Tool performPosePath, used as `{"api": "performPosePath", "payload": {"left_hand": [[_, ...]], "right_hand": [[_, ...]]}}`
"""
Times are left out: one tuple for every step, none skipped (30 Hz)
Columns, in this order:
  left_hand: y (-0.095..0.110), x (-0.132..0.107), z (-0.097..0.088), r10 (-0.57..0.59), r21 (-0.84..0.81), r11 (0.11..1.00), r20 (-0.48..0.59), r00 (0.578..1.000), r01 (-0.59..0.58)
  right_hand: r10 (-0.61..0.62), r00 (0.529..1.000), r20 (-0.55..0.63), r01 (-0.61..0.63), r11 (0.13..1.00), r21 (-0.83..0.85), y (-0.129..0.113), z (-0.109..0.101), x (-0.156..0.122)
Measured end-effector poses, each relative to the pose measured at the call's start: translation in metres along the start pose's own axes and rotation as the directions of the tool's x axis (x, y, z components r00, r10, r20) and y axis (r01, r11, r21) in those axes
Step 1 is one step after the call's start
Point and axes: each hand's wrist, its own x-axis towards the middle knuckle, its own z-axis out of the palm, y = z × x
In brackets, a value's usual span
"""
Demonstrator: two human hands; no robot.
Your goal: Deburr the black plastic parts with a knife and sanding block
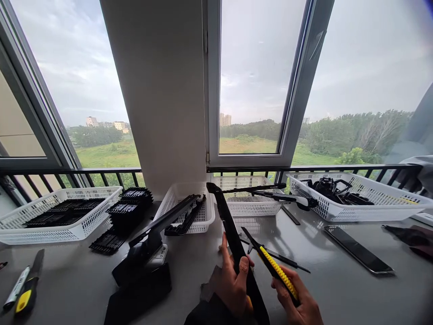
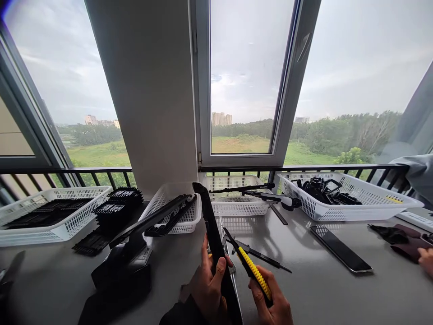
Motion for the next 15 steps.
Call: {"api": "performPosePath", "payload": {"left_hand": [[0.0, -0.001, 0.002, 0.007, -0.009, 1.0, 0.024, 1.0, -0.007], [-0.001, -0.001, 0.002, 0.003, -0.026, 1.0, 0.046, 0.999, -0.002], [-0.003, -0.001, 0.003, -0.006, -0.05, 0.999, 0.054, 0.999, 0.009], [-0.005, 0.0, 0.003, -0.015, -0.069, 0.997, 0.047, 0.999, 0.018], [-0.007, 0.0, 0.003, -0.022, -0.082, 0.996, 0.034, 0.999, 0.025], [-0.01, 0.0, 0.002, -0.023, -0.092, 0.995, 0.023, 0.999, 0.025], [-0.012, 0.0, 0.001, -0.017, -0.101, 0.995, 0.018, 1.0, 0.019], [-0.014, 0.0, 0.001, -0.007, -0.106, 0.994, 0.027, 1.0, 0.01], [-0.014, 0.0, 0.0, 0.001, -0.107, 0.994, 0.046, 0.999, 0.004], [-0.015, 0.0, -0.001, 0.001, -0.108, 0.994, 0.064, 0.998, 0.006], [-0.014, 0.0, -0.002, 0.0, -0.108, 0.994, 0.074, 0.997, 0.008], [-0.014, 0.0, -0.002, -0.004, -0.112, 0.994, 0.082, 0.997, 0.013], [-0.013, 0.0, -0.002, -0.008, -0.129, 0.992, 0.087, 0.996, 0.019], [-0.011, 0.0, -0.002, -0.009, -0.159, 0.987, 0.086, 0.996, 0.023], [-0.01, 0.001, -0.002, -0.01, -0.199, 0.98, 0.077, 0.997, 0.025]], "right_hand": [[-0.009, 1.0, 0.004, 0.009, 1.0, 0.015, 0.0, 0.001, -0.001], [-0.015, 1.0, 0.015, 0.014, 1.0, 0.024, -0.001, 0.002, -0.002], [-0.017, 0.999, 0.03, 0.016, 1.0, 0.026, 0.0, 0.002, -0.003], [-0.015, 0.999, 0.048, 0.014, 1.0, 0.019, 0.0, 0.002, -0.003], [-0.007, 0.998, 0.064, 0.007, 1.0, 0.004, 0.001, 0.002, -0.002], [0.003, 0.997, 0.075, -0.002, 1.0, -0.012, 0.002, 0.002, -0.002], [0.012, 0.997, 0.079, -0.01, 1.0, -0.024, 0.004, 0.002, -0.001], [0.016, 0.997, 0.076, -0.014, 0.999, -0.03, 0.005, 0.001, 0.0], [0.019, 0.997, 0.069, -0.016, 0.999, -0.032, 0.006, 0.0, 0.001], [0.019, 0.998, 0.061, -0.017, 0.999, -0.029, 0.006, -0.001, 0.002], [0.019, 0.998, 0.055, -0.018, 1.0, -0.025, 0.006, -0.001, 0.003], [0.02, 0.998, 0.051, -0.019, 1.0, -0.021, 0.006, -0.002, 0.003], [0.022, 0.998, 0.052, -0.021, 1.0, -0.021, 0.006, -0.002, 0.003], [0.022, 0.998, 0.057, -0.021, 1.0, -0.022, 0.005, -0.002, 0.002], [0.02, 0.998, 0.063, -0.019, 1.0, -0.022, 0.004, -0.001, 0.001]]}}
